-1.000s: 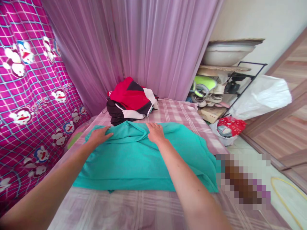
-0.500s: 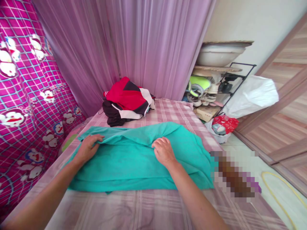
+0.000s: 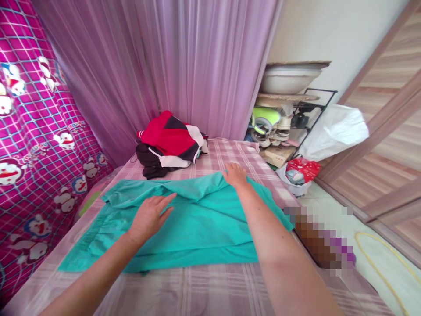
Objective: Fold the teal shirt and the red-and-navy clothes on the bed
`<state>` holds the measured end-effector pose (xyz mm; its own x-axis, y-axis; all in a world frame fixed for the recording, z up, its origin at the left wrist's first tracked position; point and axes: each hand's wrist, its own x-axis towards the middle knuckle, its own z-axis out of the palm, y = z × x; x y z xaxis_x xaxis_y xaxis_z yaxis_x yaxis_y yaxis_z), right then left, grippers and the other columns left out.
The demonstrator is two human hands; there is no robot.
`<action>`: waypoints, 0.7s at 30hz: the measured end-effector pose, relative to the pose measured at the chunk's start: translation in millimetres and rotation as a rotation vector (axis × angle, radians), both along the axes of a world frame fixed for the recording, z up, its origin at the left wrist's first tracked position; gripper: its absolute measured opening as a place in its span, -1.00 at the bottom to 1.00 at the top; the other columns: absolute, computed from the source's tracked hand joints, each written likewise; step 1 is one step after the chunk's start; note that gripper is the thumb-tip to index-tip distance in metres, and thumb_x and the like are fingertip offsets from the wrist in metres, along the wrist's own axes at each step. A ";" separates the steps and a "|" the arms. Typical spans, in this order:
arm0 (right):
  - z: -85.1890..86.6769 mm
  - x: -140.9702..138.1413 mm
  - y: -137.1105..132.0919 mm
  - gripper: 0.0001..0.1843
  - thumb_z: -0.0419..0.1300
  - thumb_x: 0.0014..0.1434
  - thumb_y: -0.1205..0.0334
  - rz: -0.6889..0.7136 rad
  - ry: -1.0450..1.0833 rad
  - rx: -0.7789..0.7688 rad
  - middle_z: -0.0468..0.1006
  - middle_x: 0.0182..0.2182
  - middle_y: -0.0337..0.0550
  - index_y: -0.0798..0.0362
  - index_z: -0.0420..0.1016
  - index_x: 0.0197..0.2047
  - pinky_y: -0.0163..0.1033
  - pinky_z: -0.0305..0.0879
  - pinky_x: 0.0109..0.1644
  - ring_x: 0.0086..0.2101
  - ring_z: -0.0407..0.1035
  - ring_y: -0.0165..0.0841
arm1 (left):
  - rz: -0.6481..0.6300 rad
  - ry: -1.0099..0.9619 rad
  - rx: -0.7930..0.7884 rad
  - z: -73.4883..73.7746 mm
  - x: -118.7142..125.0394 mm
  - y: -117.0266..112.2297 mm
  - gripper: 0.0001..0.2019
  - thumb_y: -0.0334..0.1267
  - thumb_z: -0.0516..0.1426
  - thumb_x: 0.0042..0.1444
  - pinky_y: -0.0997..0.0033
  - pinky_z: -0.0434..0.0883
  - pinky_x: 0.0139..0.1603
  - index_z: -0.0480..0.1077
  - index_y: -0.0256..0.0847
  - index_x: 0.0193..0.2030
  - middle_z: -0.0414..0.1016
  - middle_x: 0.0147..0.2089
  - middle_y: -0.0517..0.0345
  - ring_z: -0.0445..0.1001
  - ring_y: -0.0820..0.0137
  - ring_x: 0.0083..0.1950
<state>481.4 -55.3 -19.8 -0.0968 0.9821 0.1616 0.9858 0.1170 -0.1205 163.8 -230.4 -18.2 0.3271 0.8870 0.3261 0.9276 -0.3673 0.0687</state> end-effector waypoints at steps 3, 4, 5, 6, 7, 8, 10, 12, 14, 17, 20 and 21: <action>-0.2 8.4 17.0 -0.41 -0.05 0.37 -0.04 -0.011 0.027 -0.105 0.35 0.27 0.16 0.02 0.26 0.36 0.24 0.05 0.27 0.26 0.18 0.01 | 0.009 0.018 -0.068 -10.6 43.3 3.9 -0.47 -0.06 0.02 0.31 0.13 0.41 -0.01 0.17 0.02 0.40 0.58 0.01 0.02 0.49 0.14 0.00; -0.6 9.8 20.9 -0.41 -0.01 0.35 -0.06 -0.012 0.048 -0.132 0.39 0.24 0.16 0.02 0.30 0.33 0.23 0.06 0.27 0.24 0.22 0.02 | 0.023 0.004 -0.080 -15.0 53.9 6.0 -0.45 -0.05 0.02 0.30 0.13 0.41 -0.03 0.14 0.01 0.41 0.57 0.02 0.01 0.48 0.13 0.02; -1.1 10.7 24.1 -0.43 0.03 0.33 -0.07 -0.009 0.071 -0.152 0.44 0.21 0.15 0.01 0.37 0.29 0.20 0.09 0.26 0.21 0.26 0.02 | 0.040 -0.017 -0.087 -19.2 62.5 8.3 -0.44 -0.03 0.03 0.30 0.12 0.40 -0.03 0.13 -0.01 0.42 0.57 0.03 -0.01 0.47 0.12 0.03; -1.5 11.4 26.6 -0.47 0.08 0.31 -0.06 -0.003 0.093 -0.166 0.48 0.17 0.13 0.01 0.44 0.23 0.16 0.12 0.24 0.18 0.30 0.01 | 0.058 -0.043 -0.091 -22.9 69.1 10.4 -0.43 -0.02 0.02 0.30 0.12 0.40 -0.03 0.13 -0.03 0.42 0.57 0.03 -0.02 0.47 0.11 0.05; -1.6 12.0 28.4 -0.52 0.12 0.28 -0.02 0.007 0.113 -0.174 0.52 0.13 0.10 0.02 0.51 0.16 0.11 0.16 0.22 0.15 0.34 0.00 | 0.076 -0.074 -0.095 -26.0 74.0 12.1 -0.43 -0.01 0.02 0.30 0.11 0.40 -0.03 0.14 -0.06 0.41 0.57 0.04 -0.04 0.47 0.10 0.06; -1.2 13.0 29.4 -0.58 0.15 0.26 0.02 0.017 0.131 -0.179 0.56 0.08 0.07 0.02 0.57 0.08 0.05 0.22 0.18 0.11 0.39 -0.03 | 0.096 -0.110 -0.100 -28.3 77.4 12.9 -0.44 0.00 0.02 0.30 0.11 0.41 -0.02 0.17 -0.08 0.39 0.57 0.05 -0.05 0.47 0.10 0.07; 1.4 17.3 28.9 -0.68 0.15 0.24 0.11 0.038 0.178 -0.188 0.63 -0.01 0.01 0.03 0.64 -0.05 -0.07 0.30 0.09 0.01 0.46 -0.09 | 0.133 -0.205 -0.106 -30.8 81.3 11.5 -0.51 -0.02 0.01 0.31 0.10 0.41 0.00 0.27 -0.09 0.33 0.57 0.06 -0.04 0.48 0.12 0.07; 5.3 26.4 24.6 -0.69 0.11 0.24 0.17 0.064 0.232 -0.188 0.65 -0.07 -0.04 0.05 0.65 -0.11 -0.17 0.34 0.01 -0.06 0.49 -0.17 | 0.152 -0.314 -0.106 -31.9 82.7 5.2 -0.59 -0.07 0.01 0.32 0.10 0.42 0.03 0.37 -0.06 0.25 0.59 0.05 0.02 0.49 0.16 0.07; 7.3 41.3 15.7 -0.68 0.08 0.24 0.18 0.108 0.316 -0.166 0.66 -0.10 -0.09 0.05 0.64 -0.11 -0.23 0.35 -0.01 -0.09 0.50 -0.23 | 0.136 -0.401 -0.121 -33.3 82.9 -5.3 -0.63 -0.12 0.01 0.32 0.11 0.43 0.04 0.43 -0.02 0.19 0.61 0.03 0.08 0.50 0.20 0.05; 0.3 69.9 -5.5 -0.70 0.08 0.18 0.19 0.198 0.518 -0.149 0.66 -0.10 -0.14 0.04 0.63 -0.20 -0.19 0.36 0.04 -0.08 0.49 -0.23 | 0.053 -0.436 -0.213 -35.9 81.9 -24.8 -0.65 -0.16 0.04 0.29 0.11 0.43 0.08 0.46 -0.02 0.17 0.61 0.05 0.12 0.52 0.22 0.05; -15.4 93.1 -29.7 -0.78 0.11 0.06 0.28 0.217 0.620 -0.178 0.63 -0.02 -0.14 0.01 0.59 -0.29 -0.11 0.34 0.13 -0.01 0.48 -0.20 | -0.037 -0.388 -0.325 -33.5 79.4 -42.0 -0.65 -0.21 0.09 0.25 0.11 0.42 0.13 0.47 -0.03 0.14 0.59 0.09 0.13 0.51 0.21 0.10; -19.6 97.1 -36.8 -0.77 0.12 0.04 0.32 0.204 0.613 -0.172 0.61 0.01 -0.13 0.00 0.58 -0.27 -0.08 0.32 0.15 0.01 0.47 -0.19 | -0.063 -0.377 -0.347 -30.6 78.2 -45.9 -0.67 -0.22 0.09 0.25 0.14 0.44 0.12 0.48 -0.03 0.12 0.60 0.08 0.13 0.52 0.23 0.09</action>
<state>578.5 -92.1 -39.4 -0.2234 0.9706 0.0893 0.6931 0.2226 -0.6856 242.0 -276.3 -48.7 0.2993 0.9464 0.1218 0.7916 -0.3176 0.5220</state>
